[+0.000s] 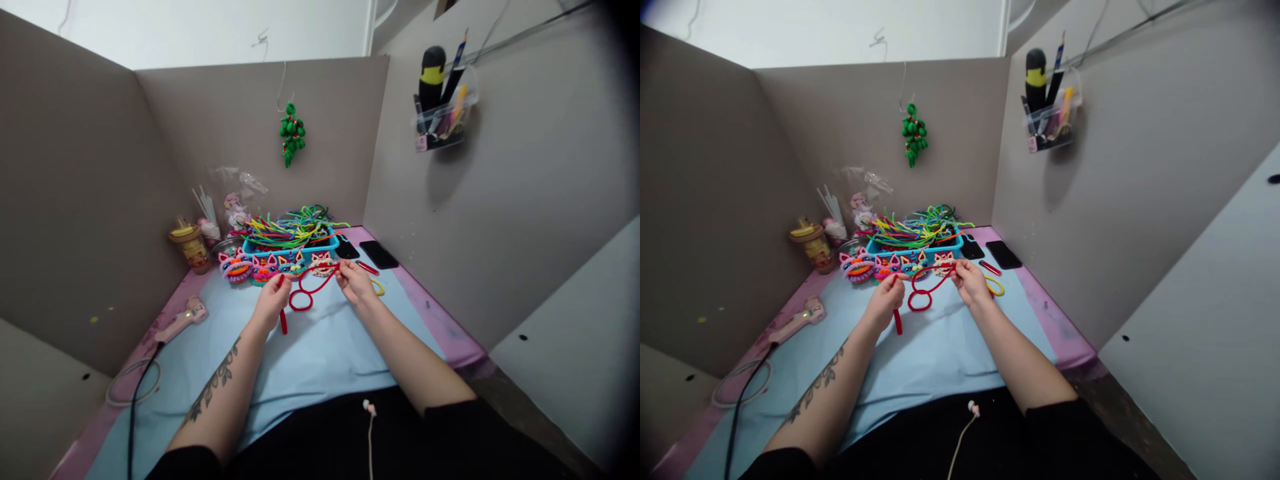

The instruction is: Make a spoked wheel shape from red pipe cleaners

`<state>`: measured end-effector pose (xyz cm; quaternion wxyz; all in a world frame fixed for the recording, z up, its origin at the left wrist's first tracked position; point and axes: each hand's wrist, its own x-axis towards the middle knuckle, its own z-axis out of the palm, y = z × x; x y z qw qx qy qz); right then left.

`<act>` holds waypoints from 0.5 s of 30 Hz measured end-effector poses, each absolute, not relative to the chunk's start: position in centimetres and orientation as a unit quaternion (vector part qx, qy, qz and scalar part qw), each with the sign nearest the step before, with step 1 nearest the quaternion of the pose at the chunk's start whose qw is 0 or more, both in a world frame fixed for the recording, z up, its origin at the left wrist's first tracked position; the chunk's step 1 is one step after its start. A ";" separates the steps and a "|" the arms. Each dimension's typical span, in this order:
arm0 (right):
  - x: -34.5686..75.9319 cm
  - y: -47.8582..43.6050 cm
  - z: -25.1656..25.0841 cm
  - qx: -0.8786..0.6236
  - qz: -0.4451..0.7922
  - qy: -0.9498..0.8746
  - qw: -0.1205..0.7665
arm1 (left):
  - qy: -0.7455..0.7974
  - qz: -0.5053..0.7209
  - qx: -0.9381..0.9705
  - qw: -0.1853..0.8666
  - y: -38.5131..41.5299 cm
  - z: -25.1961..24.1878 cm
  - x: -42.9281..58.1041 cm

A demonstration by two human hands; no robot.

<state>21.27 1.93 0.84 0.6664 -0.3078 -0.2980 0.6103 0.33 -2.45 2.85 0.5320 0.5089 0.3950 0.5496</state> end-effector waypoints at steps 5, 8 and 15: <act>20.6 1.7 0.7 -0.300 0.642 -0.267 0.653 | 0.434 0.500 0.595 0.456 -3.2 2.3 1.3; 20.4 1.7 0.6 -0.301 0.659 -0.244 0.645 | 0.429 0.528 0.594 0.429 -3.4 2.2 1.4; 19.9 1.8 0.0 -0.309 0.713 -0.197 0.597 | 0.348 0.597 0.630 0.355 -3.7 2.8 1.2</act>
